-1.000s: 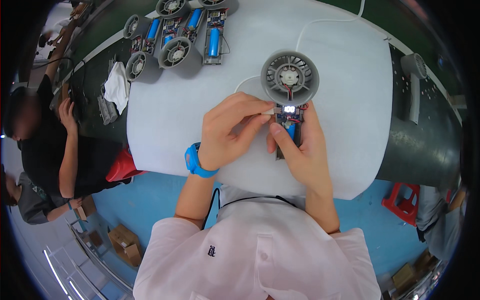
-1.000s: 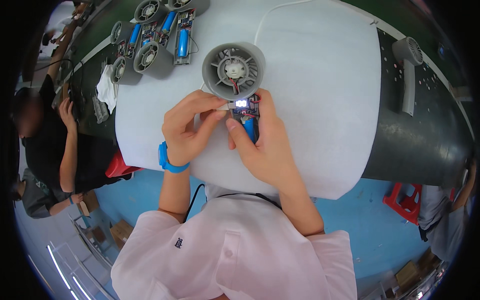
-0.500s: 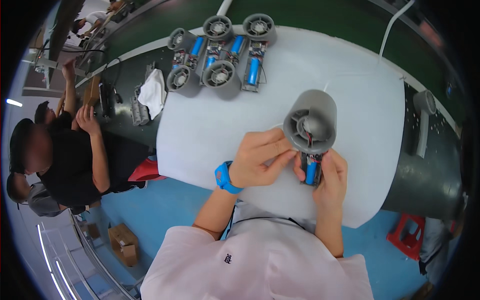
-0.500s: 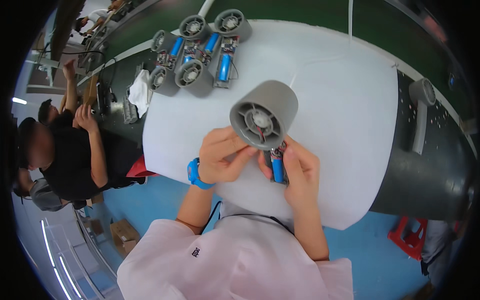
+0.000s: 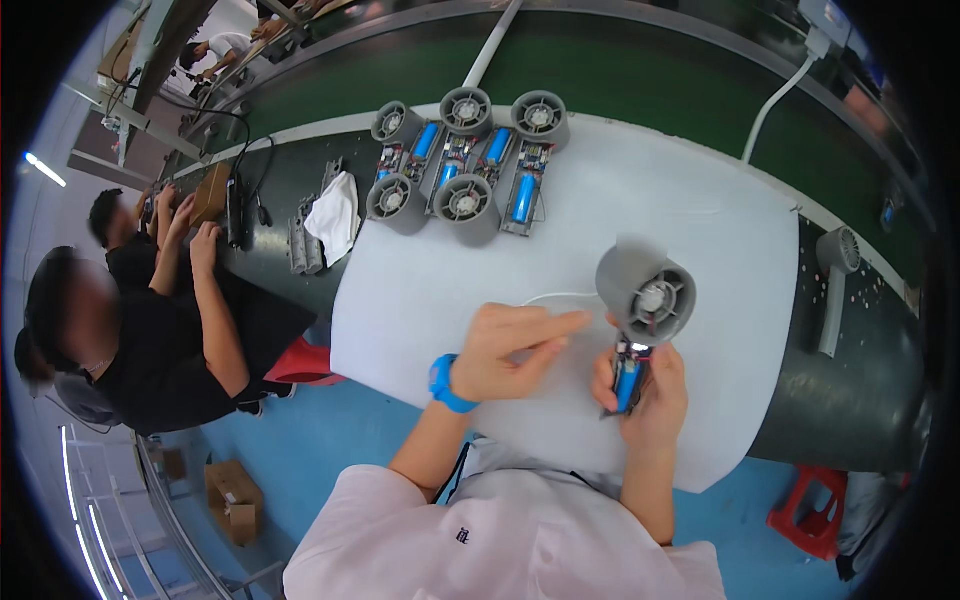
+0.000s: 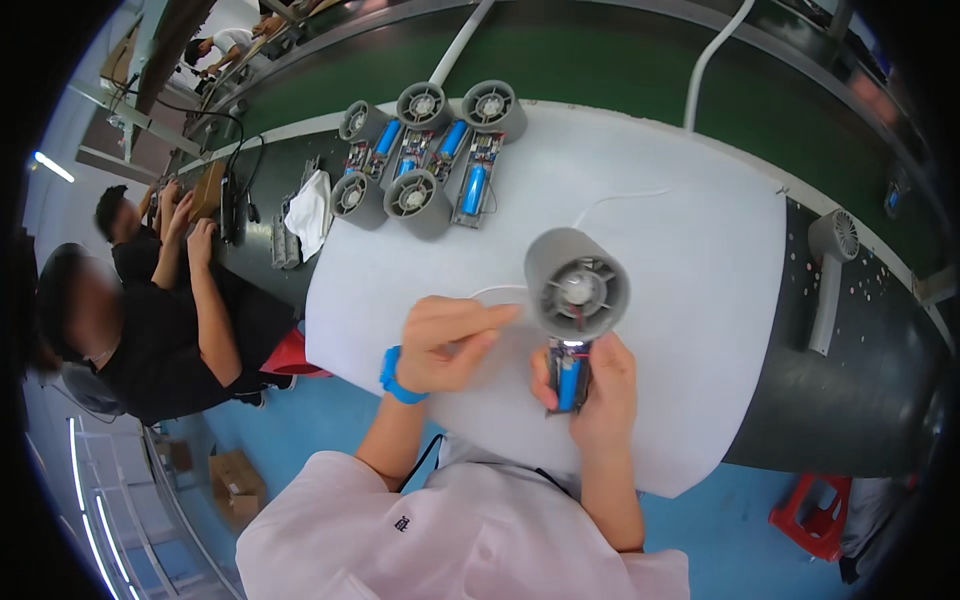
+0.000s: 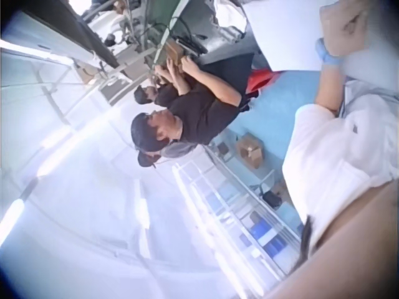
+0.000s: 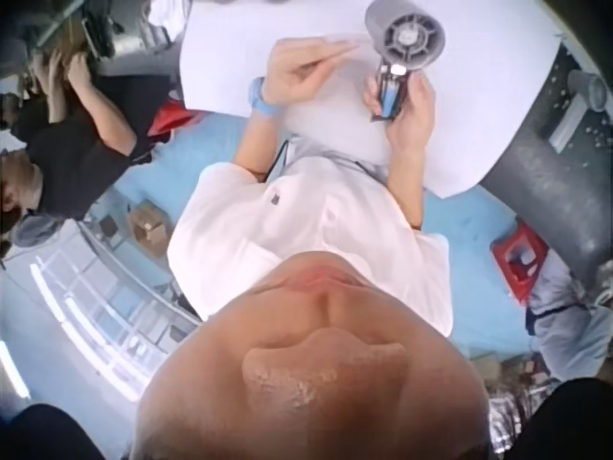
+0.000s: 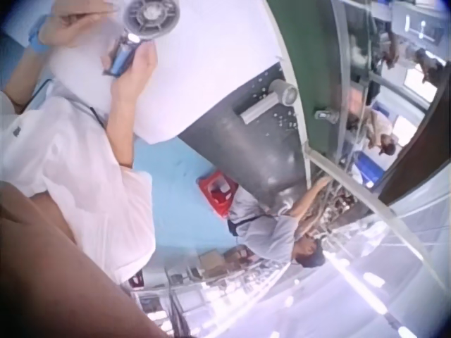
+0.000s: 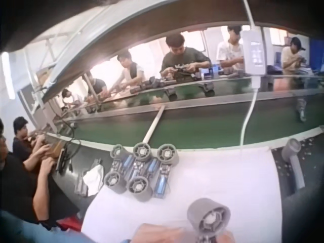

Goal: Assemble and test small handheld electric fans at an assembly station.

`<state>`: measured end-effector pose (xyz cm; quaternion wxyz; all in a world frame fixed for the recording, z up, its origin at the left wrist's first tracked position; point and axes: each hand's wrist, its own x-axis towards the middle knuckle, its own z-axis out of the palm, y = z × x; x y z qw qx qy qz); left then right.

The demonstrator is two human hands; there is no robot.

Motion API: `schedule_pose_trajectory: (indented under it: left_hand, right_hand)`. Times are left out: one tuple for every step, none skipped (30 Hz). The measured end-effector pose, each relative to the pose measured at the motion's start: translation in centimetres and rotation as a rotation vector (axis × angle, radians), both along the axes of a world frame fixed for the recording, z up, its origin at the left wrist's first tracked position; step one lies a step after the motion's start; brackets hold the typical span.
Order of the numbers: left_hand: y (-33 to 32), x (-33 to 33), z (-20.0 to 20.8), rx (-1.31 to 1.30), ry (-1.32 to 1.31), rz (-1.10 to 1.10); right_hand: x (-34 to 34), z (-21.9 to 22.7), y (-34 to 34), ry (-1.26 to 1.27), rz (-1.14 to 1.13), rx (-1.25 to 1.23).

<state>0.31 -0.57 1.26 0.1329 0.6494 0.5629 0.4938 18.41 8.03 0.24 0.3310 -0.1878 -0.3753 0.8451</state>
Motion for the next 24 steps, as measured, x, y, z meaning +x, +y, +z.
schedule_pose_trajectory:
  left_hand:
    - [-0.4,-0.5,0.2,-0.049,0.001,0.031]
    - [-0.8,-0.6,0.5,-0.042,0.007,0.025]
    - [-1.1,-0.5,0.9,-0.163,-0.038,0.096]
    - [-1.1,-0.4,1.2,-0.284,-0.083,0.166]
    - [-0.6,-0.2,1.7,-0.276,-0.079,0.161]
    - [-0.1,0.1,2.4,-0.214,0.139,0.108]
    - [0.4,0.3,2.7,-0.149,0.356,0.054]
    - [0.5,0.5,2.8,-0.141,0.361,0.054]
    - [0.4,1.0,2.7,-0.129,0.344,0.110]
    - [0.3,1.6,2.6,-0.118,0.326,0.165]
    - [0.3,2.8,2.5,-0.111,0.328,0.161]
    - [0.3,4.5,2.8,-0.164,0.096,0.133]
    - [0.2,6.0,2.9,-0.215,-0.138,0.104]
    - [0.3,7.1,2.8,-0.173,-0.157,0.136]
    - [0.3,7.1,3.2,-0.170,-0.157,0.136]
    - [0.2,6.8,3.9,-0.287,-0.144,0.184]
    - [0.2,6.3,4.2,-0.407,-0.132,0.224]
    - [0.1,5.4,4.7,-0.407,-0.131,0.226]
    - [0.0,4.2,5.3,-0.363,0.045,0.197]
    - [0.2,2.8,5.7,-0.317,0.220,0.171]
    - [0.7,1.6,6.3,-0.252,0.270,0.245]
    - [1.5,0.1,7.0,-0.188,0.318,0.316]
    - [3.0,-2.2,7.2,-0.037,0.404,0.385]
    - [4.7,-4.8,7.4,0.116,0.492,0.459]
  right_hand:
    - [0.5,-0.1,0.3,0.106,0.073,-0.190]
    - [0.6,-0.6,0.1,0.076,0.086,-0.185]
    - [0.4,-0.7,-0.2,0.082,0.081,-0.178]
    - [-0.3,-0.4,-0.7,0.033,0.017,-0.127]
    - [-0.6,-0.3,-0.9,-0.019,-0.047,-0.076]
    - [-0.2,-1.0,-0.6,0.012,0.000,-0.047]
    - [-0.1,-0.9,-0.7,0.015,-0.006,-0.039]
    - [-0.3,-0.7,-1.0,-0.002,-0.060,-0.005]
    - [-0.3,-0.6,-1.1,-0.019,-0.115,0.028]
    - [0.2,-0.8,-1.1,0.033,-0.044,0.050]
    - [0.3,-1.3,-1.4,0.035,-0.049,0.055]
    - [0.2,-1.8,-1.8,-0.021,-0.065,0.084]
    - [0.2,-2.0,-2.1,-0.076,-0.080,0.111]
    - [0.6,-1.8,-1.8,-0.059,-0.001,0.064]
    - [0.5,-2.2,-1.9,-0.059,0.000,0.067]
    - [0.2,-3.0,-1.9,-0.024,-0.031,0.189]
    - [0.1,-3.5,-2.0,0.008,-0.070,0.307]
    - [0.0,-3.3,-1.9,0.010,-0.069,0.307]
    - [-0.2,-3.0,-1.6,0.001,-0.078,0.361]
    - [-0.6,-2.8,-1.3,-0.007,-0.083,0.417]
    - [-0.6,-2.3,-1.2,-0.007,-0.084,0.416]
    - [-0.6,-1.7,-1.0,-0.043,-0.072,0.407]
    - [-0.5,-1.3,-0.9,-0.084,-0.064,0.397]
    - [-0.4,-1.2,-0.9,-0.084,-0.068,0.394]
